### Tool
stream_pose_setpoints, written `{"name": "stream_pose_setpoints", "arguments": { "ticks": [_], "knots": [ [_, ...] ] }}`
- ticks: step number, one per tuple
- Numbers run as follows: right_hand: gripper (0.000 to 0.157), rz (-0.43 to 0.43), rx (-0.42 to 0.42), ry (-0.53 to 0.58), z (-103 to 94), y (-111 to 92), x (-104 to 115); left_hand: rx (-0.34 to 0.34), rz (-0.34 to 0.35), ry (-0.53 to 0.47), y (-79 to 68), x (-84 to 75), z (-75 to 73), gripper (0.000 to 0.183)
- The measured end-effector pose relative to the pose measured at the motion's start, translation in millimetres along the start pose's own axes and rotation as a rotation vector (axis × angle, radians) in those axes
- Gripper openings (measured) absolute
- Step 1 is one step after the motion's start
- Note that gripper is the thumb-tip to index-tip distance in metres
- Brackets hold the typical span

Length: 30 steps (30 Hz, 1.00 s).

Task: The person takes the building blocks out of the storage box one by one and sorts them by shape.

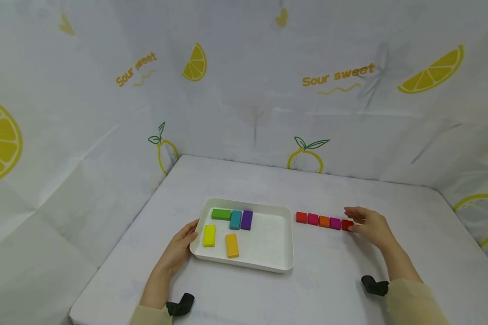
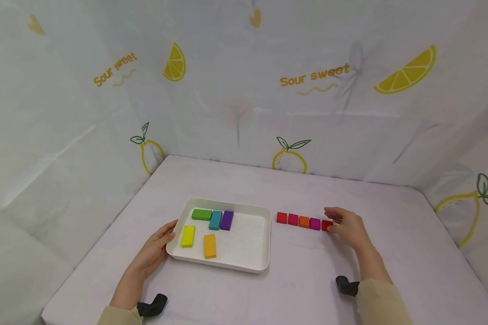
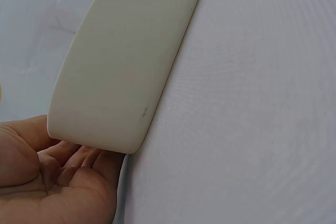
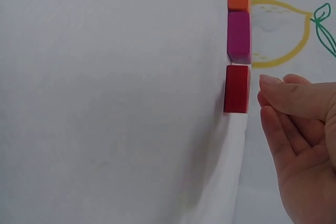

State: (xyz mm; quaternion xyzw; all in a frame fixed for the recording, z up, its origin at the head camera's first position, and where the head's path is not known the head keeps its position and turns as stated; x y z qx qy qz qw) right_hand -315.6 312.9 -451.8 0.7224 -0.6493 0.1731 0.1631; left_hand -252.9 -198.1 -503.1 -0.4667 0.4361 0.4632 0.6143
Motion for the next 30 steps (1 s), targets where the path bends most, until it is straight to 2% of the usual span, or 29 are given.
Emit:
{"name": "stream_pose_setpoints", "arguments": {
  "ticks": [6, 15, 20, 30],
  "knots": [
    [0.049, 0.002, -0.035, 0.038, 0.5, 1.2, 16.8, 0.004, -0.002, -0.006, -0.7, -0.3, 0.8, 0.051],
    [0.046, -0.060, -0.065, 0.068, -0.2, 1.2, 55.9, 0.008, 0.007, -0.005, -1.5, -2.1, 1.8, 0.051],
    [0.046, -0.095, -0.055, 0.101, 3.4, 2.3, 78.6, 0.007, 0.006, -0.010, -1.5, -1.4, 2.0, 0.051],
    [0.045, -0.177, -0.004, 0.249, 14.8, 3.7, 121.9, -0.013, -0.002, 0.005, -0.5, 0.8, 0.9, 0.052]
  ]
}}
Point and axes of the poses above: each hand's wrist, its own y-axis towards the middle knuckle, its own z-axis out of the palm, x = y × z, the point moved 5 cm from there along y, towards the middle knuckle, and after that the axes turned 8 degrees about -y, right-handed, at the moved point
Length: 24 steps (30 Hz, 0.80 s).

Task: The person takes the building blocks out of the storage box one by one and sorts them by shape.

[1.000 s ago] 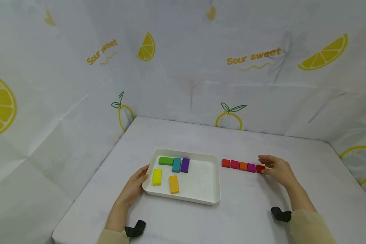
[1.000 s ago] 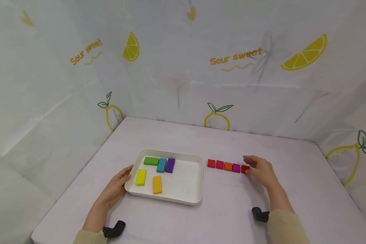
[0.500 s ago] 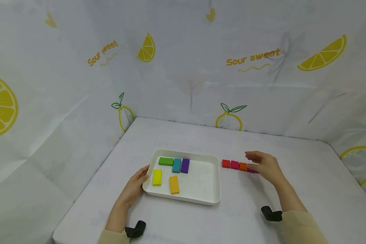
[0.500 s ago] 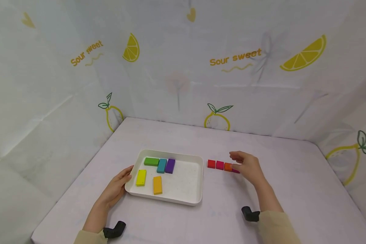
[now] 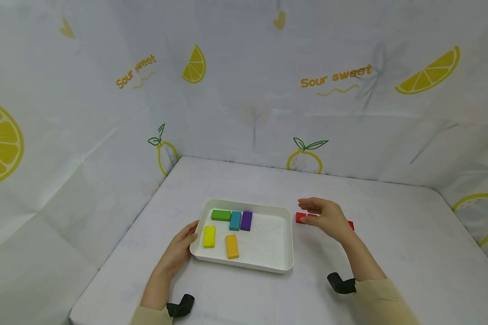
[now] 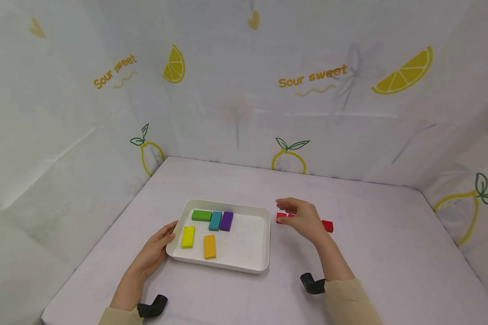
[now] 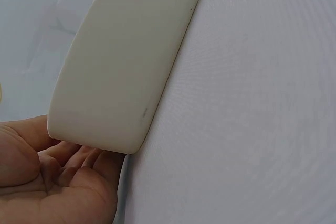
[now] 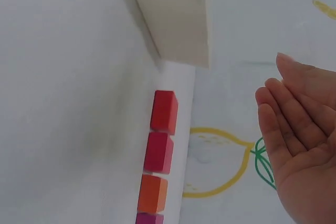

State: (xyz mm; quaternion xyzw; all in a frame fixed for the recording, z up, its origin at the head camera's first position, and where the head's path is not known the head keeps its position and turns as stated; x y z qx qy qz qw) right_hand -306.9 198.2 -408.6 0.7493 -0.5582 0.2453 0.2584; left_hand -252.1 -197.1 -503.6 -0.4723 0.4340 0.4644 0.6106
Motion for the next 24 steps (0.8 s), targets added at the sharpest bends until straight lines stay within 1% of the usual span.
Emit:
{"name": "stream_pose_setpoints", "arguments": {
  "ticks": [5, 10, 16, 18, 22, 24],
  "knots": [
    [0.048, -0.031, 0.030, 0.074, 14.4, 7.0, 18.8, -0.007, 0.002, -0.005, 0.5, 1.0, -1.2, 0.052],
    [0.051, -0.067, 0.093, 0.092, 34.7, 13.6, 41.8, -0.008, 0.001, -0.015, 0.2, 1.2, -1.5, 0.051],
    [0.054, -0.118, 0.184, 0.102, 62.6, 17.8, 67.4, 0.004, -0.001, -0.016, -0.1, 0.4, -0.7, 0.051],
    [0.053, -0.129, 0.212, 0.114, 72.6, 18.0, 74.0, 0.006, 0.006, -0.013, 0.6, -0.6, -0.9, 0.051],
    [0.051, -0.181, 0.259, 0.123, 93.3, 17.8, 86.1, 0.003, 0.002, -0.022, 1.2, -2.3, -1.1, 0.051],
    [0.052, -0.193, 0.283, 0.127, 104.3, 17.6, 90.6, 0.002, -0.003, -0.025, 1.3, -2.2, -1.4, 0.051]
  ]
}}
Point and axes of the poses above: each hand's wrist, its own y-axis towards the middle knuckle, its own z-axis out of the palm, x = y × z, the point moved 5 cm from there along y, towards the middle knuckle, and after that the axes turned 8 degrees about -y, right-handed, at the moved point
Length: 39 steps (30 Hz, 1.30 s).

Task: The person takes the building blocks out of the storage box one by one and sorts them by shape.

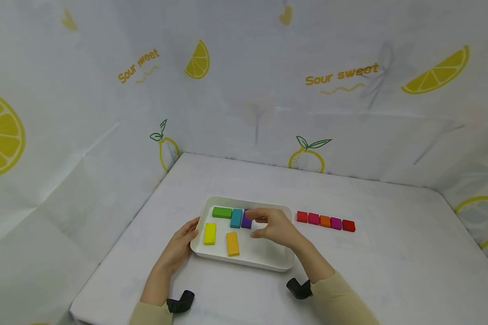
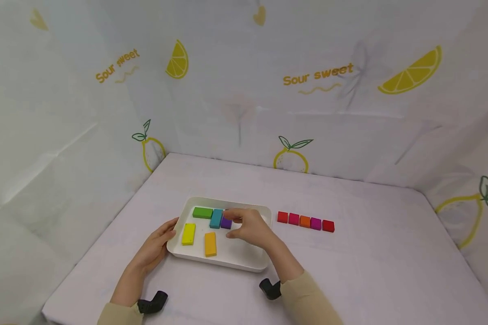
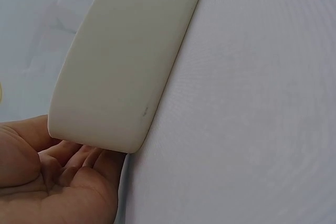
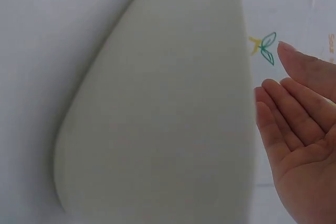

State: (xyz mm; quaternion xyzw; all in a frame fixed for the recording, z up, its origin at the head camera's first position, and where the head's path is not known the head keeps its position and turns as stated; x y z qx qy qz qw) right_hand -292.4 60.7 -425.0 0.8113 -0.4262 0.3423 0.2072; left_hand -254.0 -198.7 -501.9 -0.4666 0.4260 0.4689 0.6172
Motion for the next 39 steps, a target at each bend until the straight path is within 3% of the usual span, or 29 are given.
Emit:
{"name": "stream_pose_setpoints", "arguments": {
  "ticks": [8, 14, 27, 39],
  "knots": [
    [0.055, 0.028, 0.065, 0.026, 36.3, 8.0, -1.7, 0.004, -0.003, 0.001, 0.9, 0.4, 0.0, 0.051],
    [0.060, 0.028, 0.056, 0.021, 53.0, 12.9, -4.6, 0.017, 0.003, 0.004, 1.8, 0.8, -0.5, 0.051],
    [0.064, 0.051, 0.040, 0.015, 59.0, 13.2, -4.6, 0.015, -0.003, 0.003, 1.5, 2.3, -0.3, 0.051],
    [0.074, 0.065, 0.084, -0.037, 64.3, 11.1, -6.1, 0.014, 0.010, 0.028, 1.2, 3.3, -1.4, 0.052]
  ]
}}
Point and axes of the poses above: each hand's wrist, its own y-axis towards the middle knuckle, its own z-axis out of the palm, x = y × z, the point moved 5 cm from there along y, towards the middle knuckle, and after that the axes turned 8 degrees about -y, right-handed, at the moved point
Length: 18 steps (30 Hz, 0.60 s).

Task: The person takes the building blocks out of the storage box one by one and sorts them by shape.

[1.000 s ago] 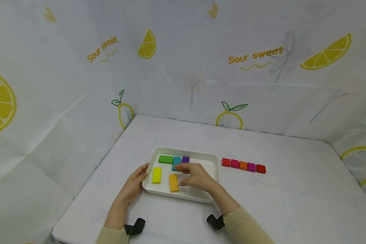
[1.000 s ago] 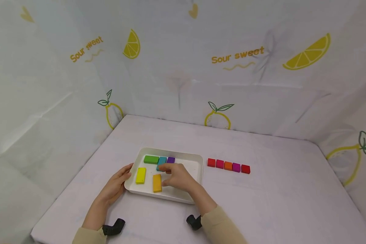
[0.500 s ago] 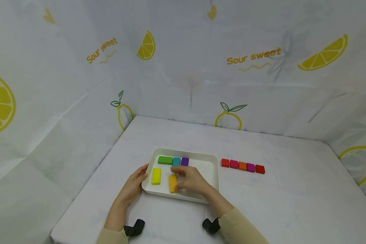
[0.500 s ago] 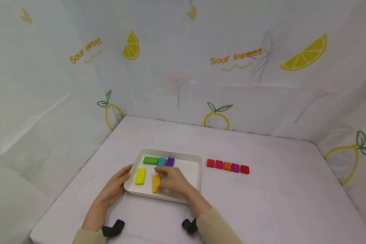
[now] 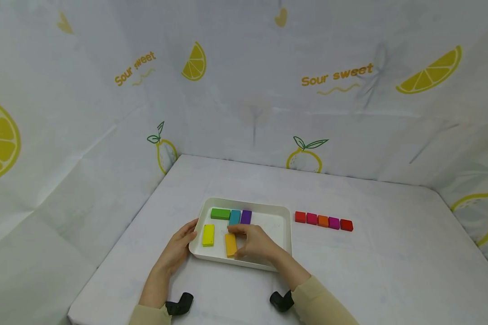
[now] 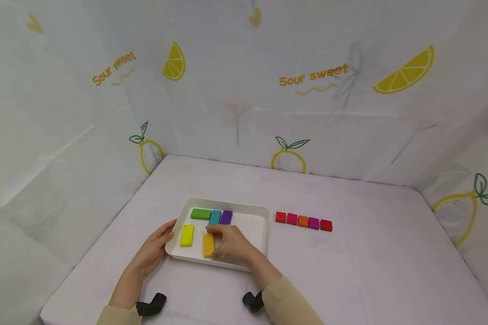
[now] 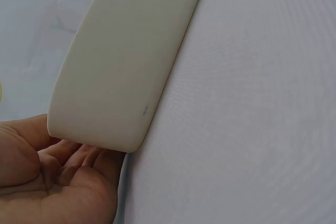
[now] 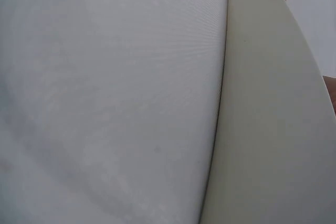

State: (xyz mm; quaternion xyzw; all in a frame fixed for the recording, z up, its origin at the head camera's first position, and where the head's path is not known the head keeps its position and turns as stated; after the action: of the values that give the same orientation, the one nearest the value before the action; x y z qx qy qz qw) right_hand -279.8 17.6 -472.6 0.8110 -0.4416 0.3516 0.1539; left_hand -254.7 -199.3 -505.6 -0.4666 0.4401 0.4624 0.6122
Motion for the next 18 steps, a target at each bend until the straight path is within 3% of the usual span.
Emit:
{"name": "stream_pose_setpoints", "arguments": {
  "ticks": [18],
  "knots": [
    [0.074, -0.027, 0.025, -0.042, 1.6, -1.7, 1.7, 0.008, 0.000, 0.000, -0.6, 0.1, 0.2, 0.053]
  ]
}}
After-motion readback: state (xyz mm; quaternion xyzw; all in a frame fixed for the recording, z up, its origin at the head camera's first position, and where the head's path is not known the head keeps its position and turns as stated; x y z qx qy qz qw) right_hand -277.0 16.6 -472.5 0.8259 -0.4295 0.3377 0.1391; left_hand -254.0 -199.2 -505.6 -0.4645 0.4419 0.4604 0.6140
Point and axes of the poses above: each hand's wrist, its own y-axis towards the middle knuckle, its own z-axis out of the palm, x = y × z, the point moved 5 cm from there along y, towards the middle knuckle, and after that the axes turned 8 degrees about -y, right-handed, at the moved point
